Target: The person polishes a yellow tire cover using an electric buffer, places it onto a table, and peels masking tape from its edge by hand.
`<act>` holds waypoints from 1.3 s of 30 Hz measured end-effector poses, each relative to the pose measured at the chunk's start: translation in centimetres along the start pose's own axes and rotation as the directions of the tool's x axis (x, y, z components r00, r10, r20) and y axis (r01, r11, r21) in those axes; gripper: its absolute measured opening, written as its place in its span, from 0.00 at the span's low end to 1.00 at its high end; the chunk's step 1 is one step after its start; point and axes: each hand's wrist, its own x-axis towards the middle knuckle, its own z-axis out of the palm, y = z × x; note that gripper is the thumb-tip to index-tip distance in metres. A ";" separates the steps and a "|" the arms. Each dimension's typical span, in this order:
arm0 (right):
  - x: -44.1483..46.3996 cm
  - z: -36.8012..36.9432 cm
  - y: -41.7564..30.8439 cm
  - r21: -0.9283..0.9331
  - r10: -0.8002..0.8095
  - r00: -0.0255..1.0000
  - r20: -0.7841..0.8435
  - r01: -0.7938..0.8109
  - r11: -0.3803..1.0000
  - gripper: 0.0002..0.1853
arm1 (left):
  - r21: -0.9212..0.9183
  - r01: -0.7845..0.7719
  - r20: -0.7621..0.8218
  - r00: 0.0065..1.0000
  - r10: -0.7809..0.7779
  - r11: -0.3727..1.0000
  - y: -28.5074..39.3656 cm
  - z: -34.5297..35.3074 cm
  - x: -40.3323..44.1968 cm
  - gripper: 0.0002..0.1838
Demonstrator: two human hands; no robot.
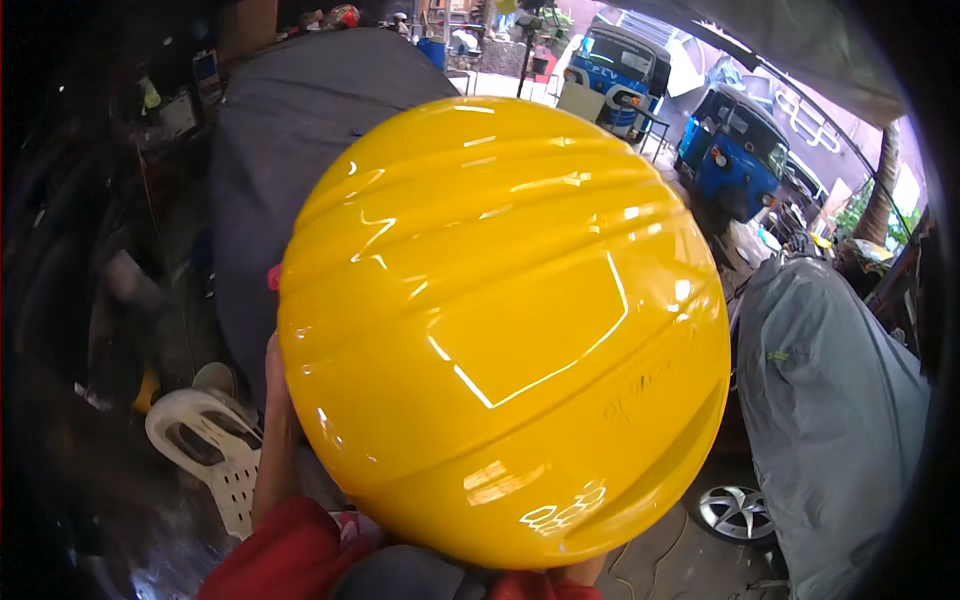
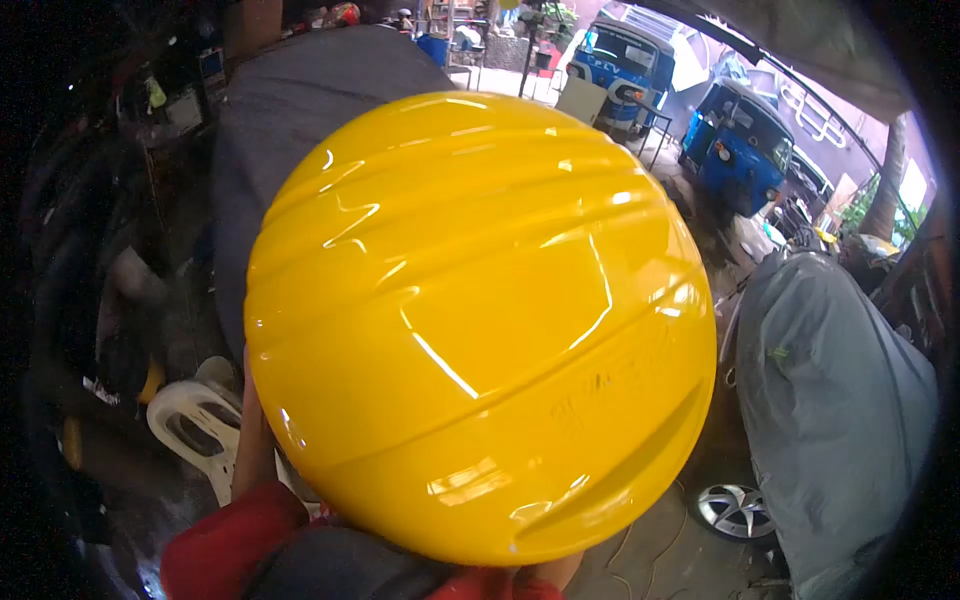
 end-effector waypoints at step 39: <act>33.2 51.5 -19.6 -0.280 0.059 0.878 0.475 0.088 0.956 0.17 | 0.167 0.214 -0.578 0.812 -0.080 0.962 -13.1 -6.8 18.7 0.20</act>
